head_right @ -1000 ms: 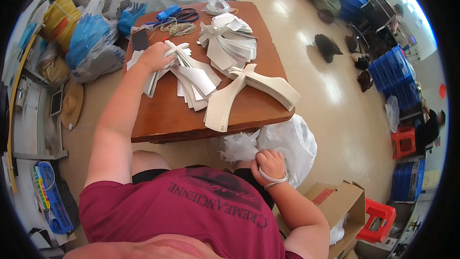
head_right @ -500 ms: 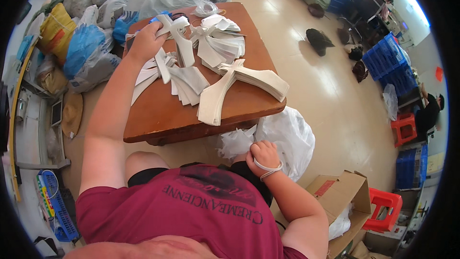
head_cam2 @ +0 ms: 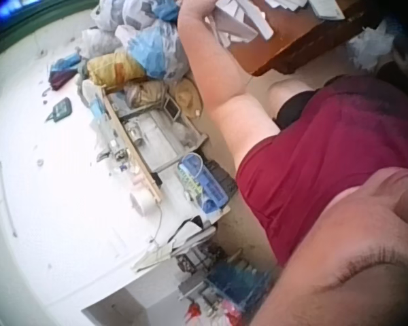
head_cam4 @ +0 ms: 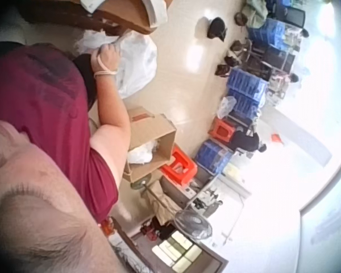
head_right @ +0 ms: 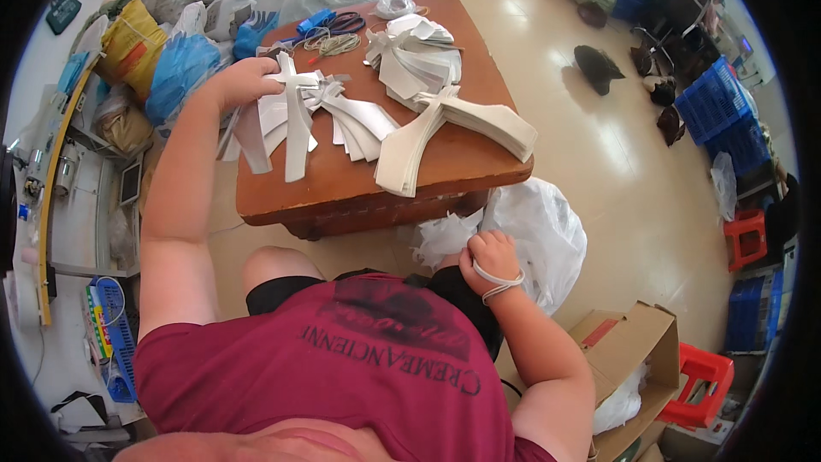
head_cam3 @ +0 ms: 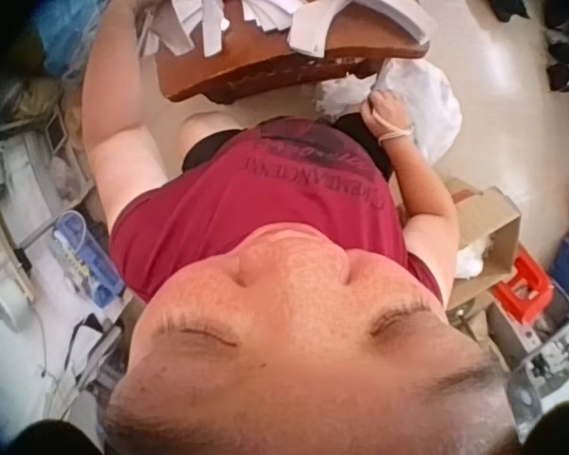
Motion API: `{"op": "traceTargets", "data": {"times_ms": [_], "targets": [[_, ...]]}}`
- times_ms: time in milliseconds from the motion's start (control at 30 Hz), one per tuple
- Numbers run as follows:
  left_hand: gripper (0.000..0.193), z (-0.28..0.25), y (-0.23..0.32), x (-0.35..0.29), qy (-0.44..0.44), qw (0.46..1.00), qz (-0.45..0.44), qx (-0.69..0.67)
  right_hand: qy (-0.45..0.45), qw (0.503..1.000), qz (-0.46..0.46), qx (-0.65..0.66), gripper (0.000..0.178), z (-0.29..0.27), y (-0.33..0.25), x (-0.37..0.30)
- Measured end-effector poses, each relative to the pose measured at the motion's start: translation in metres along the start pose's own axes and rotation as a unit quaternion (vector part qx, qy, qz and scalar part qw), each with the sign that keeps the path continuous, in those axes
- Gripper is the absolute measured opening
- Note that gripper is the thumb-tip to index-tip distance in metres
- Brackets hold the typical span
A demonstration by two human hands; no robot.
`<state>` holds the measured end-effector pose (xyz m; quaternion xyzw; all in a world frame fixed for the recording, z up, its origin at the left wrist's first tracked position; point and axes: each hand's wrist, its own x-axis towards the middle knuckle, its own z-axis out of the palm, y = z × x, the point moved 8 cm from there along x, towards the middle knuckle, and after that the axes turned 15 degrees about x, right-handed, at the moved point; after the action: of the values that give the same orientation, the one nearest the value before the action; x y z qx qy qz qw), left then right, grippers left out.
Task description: The person is manually separating and stacking individual shoe component pieces from larger sheets of white material.
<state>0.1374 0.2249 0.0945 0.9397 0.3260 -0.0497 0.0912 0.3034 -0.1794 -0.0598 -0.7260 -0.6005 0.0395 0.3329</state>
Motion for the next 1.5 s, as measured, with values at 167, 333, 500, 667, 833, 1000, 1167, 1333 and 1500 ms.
{"op": "traceTargets", "data": {"times_ms": [167, 333, 500, 667, 833, 1000, 1167, 1333, 1500], "targets": [[0.039, 0.005, 0.01, -0.02, -0.067, 0.995, -0.04, -0.053, 0.006, 1.0, -0.001, -0.003, 0.012, -0.002, 0.0, -0.002], [0.036, -0.002, 0.043, -0.031, -0.047, 0.982, 0.006, -0.182, 0.015, 1.0, 0.004, -0.002, 0.012, -0.004, 0.002, -0.007], [0.028, 0.02, 0.042, -0.037, -0.096, 0.919, 0.009, -0.383, 0.026, 1.0, 0.005, -0.009, 0.011, -0.007, 0.002, -0.014], [0.026, 0.139, -0.054, -0.024, -0.112, 0.986, -0.078, 0.094, 0.024, 1.0, 0.004, -0.011, 0.011, -0.01, 0.002, -0.012], [0.036, 0.165, -0.057, -0.046, -0.023, 0.983, -0.14, 0.116, 0.028, 1.0, 0.006, -0.007, 0.011, -0.009, 0.003, -0.013], [0.032, 0.164, -0.06, -0.063, 0.096, 0.965, -0.152, 0.191, 0.025, 1.0, -0.003, -0.006, 0.012, -0.005, 0.003, -0.01], [0.03, 0.174, -0.062, -0.086, 0.263, 0.954, -0.077, 0.124, 0.026, 1.0, -0.002, -0.011, 0.012, -0.005, -0.001, -0.007], [0.031, 0.179, -0.067, -0.095, 0.316, 0.944, -0.039, 0.081, 0.019, 1.0, 0.003, -0.017, 0.012, -0.005, -0.002, -0.005], [0.028, 0.172, -0.06, -0.087, 0.313, 0.945, -0.061, 0.076, 0.013, 1.0, 0.002, -0.026, 0.012, -0.004, -0.004, -0.004]]}}
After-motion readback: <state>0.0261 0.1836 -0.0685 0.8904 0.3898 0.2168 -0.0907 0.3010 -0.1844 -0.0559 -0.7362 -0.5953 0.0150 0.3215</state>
